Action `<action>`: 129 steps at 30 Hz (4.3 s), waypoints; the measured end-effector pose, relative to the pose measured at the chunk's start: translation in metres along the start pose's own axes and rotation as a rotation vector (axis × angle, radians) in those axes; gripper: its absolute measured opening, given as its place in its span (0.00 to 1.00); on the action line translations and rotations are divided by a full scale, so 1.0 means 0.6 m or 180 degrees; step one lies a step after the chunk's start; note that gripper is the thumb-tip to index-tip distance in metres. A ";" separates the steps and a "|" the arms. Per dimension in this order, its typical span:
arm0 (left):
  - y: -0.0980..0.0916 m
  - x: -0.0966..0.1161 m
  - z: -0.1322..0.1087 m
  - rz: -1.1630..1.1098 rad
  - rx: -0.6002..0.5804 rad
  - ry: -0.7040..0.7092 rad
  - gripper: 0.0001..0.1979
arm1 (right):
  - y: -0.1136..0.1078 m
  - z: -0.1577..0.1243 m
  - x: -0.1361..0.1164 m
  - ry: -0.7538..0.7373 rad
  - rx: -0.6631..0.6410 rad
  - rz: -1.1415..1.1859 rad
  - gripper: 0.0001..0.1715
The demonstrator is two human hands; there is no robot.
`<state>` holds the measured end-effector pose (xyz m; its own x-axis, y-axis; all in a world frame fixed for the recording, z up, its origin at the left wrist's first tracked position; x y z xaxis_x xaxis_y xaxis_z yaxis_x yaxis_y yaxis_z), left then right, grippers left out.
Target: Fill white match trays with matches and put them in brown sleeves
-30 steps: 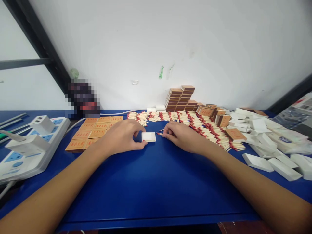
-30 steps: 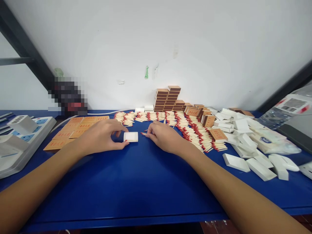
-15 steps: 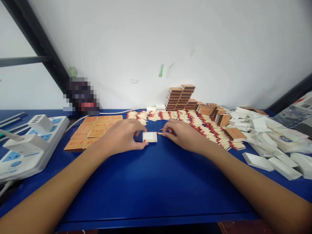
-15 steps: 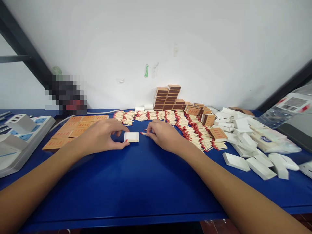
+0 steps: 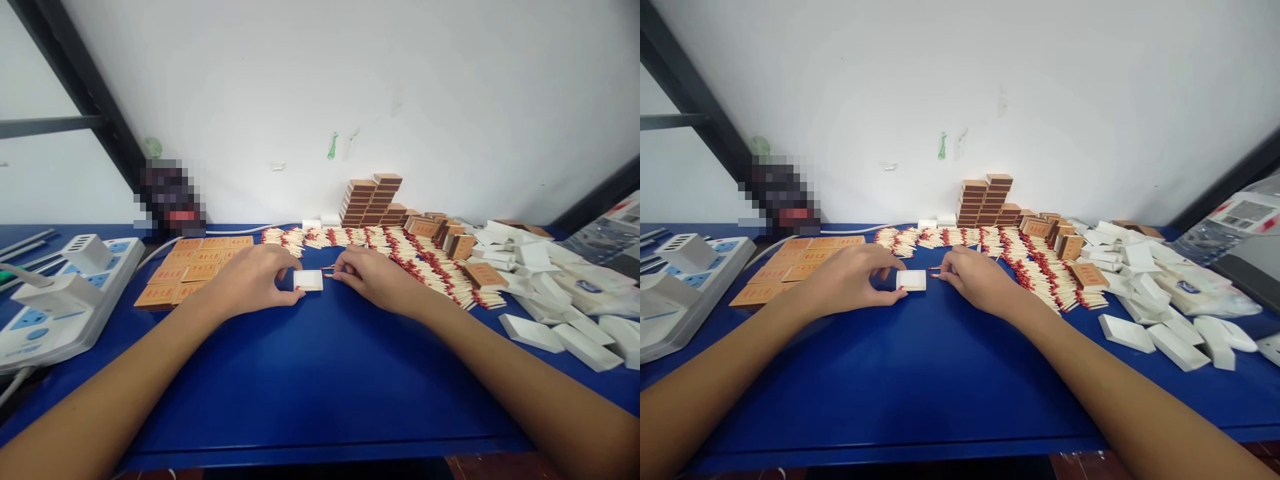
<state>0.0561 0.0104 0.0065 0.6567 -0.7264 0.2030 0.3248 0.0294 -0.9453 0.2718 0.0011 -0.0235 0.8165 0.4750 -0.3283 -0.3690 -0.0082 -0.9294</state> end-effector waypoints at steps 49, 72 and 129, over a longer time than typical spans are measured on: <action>-0.001 0.006 0.003 -0.0024 -0.0093 -0.0104 0.13 | -0.014 0.005 0.012 -0.0184 0.0324 -0.0041 0.08; -0.086 -0.128 -0.011 0.0986 0.1039 -0.0884 0.21 | 0.054 0.149 -0.111 -0.0598 0.0339 -0.0052 0.04; -0.062 -0.071 0.002 0.0955 0.0454 -0.0551 0.20 | -0.004 0.078 -0.060 -0.0416 0.0331 -0.0492 0.06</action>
<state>0.0167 0.0413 0.0335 0.8384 -0.5444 -0.0259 0.1840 0.3275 -0.9268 0.2225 0.0254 -0.0016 0.8049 0.5736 -0.1523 -0.2932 0.1612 -0.9424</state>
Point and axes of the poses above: each hand's wrist, its own z-axis towards the middle knuckle, its own y-axis out of the palm, x = y × z, the point moved 5 cm from there along z, towards the middle knuckle, and after that the axes turned 3 degrees about -y, right-handed, at the moved point
